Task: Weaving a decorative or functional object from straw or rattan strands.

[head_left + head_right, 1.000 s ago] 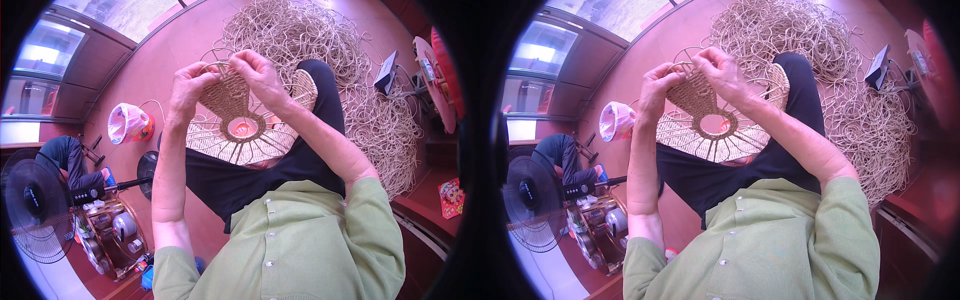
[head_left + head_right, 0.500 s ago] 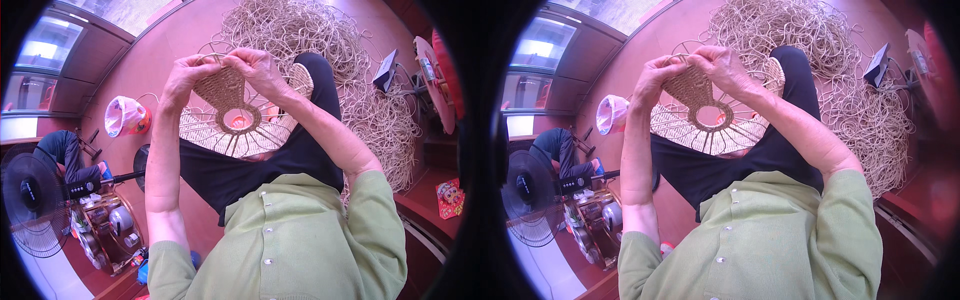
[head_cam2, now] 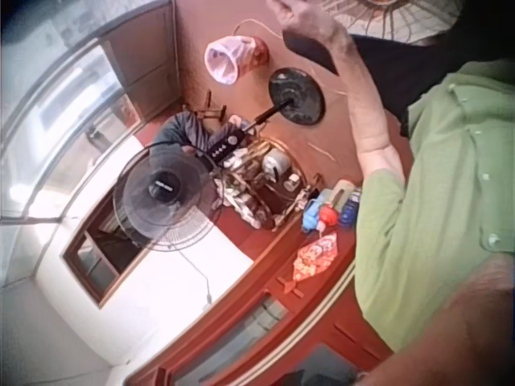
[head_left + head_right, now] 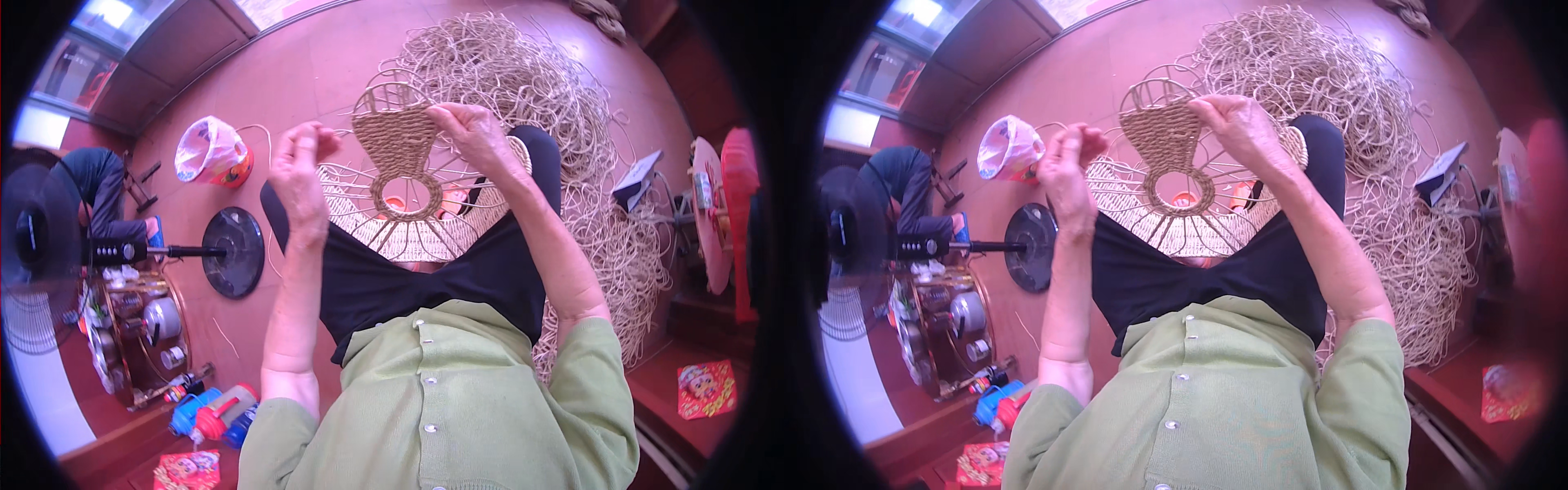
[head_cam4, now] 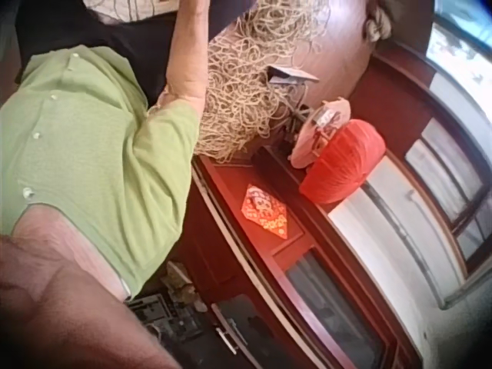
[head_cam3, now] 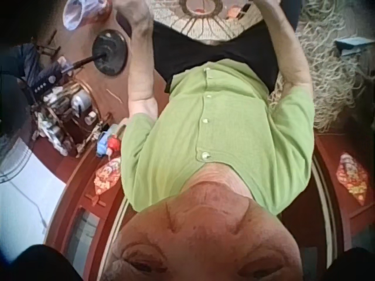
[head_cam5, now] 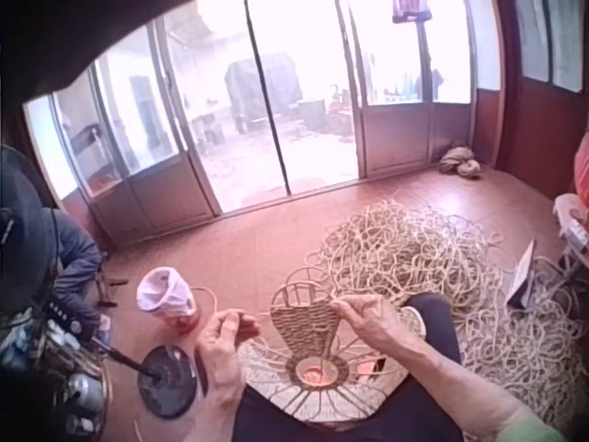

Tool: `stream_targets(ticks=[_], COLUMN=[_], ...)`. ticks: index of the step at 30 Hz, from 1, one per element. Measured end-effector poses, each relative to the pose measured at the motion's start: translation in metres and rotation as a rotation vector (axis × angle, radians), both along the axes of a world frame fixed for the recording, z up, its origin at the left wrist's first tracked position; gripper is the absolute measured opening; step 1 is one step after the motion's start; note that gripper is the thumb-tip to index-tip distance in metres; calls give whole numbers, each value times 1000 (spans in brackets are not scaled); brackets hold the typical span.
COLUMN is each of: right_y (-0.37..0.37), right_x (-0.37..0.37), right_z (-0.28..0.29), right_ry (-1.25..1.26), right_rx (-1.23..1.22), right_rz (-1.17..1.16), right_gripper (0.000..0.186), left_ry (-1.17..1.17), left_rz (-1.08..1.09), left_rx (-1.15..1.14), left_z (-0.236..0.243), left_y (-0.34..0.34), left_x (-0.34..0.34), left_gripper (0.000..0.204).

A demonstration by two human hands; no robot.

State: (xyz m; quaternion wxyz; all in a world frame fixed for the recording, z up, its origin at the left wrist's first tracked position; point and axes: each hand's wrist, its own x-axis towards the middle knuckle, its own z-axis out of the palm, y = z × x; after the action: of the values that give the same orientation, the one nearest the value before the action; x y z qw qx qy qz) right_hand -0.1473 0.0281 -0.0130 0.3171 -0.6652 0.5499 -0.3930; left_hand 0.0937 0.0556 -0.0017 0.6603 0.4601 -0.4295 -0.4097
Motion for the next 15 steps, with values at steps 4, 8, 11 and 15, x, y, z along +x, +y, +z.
stream_targets(ticks=[4, 8, 11, 15], right_y=[0, 10, 15, 20], right_x=[-12, -13, -7, -8], right_z=[11, 13, 8, 6], right_ry=[-25, 13, 84, 340], right_rx=[-37, -11, -31, -87], right_rz=[15, -47, -12, 76], right_gripper=[37, 35, 32, 32], left_ry=[62, 46, 12, -304], left_rz=[-116, -90, -66, 105], left_rx=[215, 188, 151, 26], left_z=[-23, -44, -42, -23], left_y=[46, 57, 47, 16], left_x=[-19, -20, -18, -18], left_gripper=[17, 16, 16, 19])
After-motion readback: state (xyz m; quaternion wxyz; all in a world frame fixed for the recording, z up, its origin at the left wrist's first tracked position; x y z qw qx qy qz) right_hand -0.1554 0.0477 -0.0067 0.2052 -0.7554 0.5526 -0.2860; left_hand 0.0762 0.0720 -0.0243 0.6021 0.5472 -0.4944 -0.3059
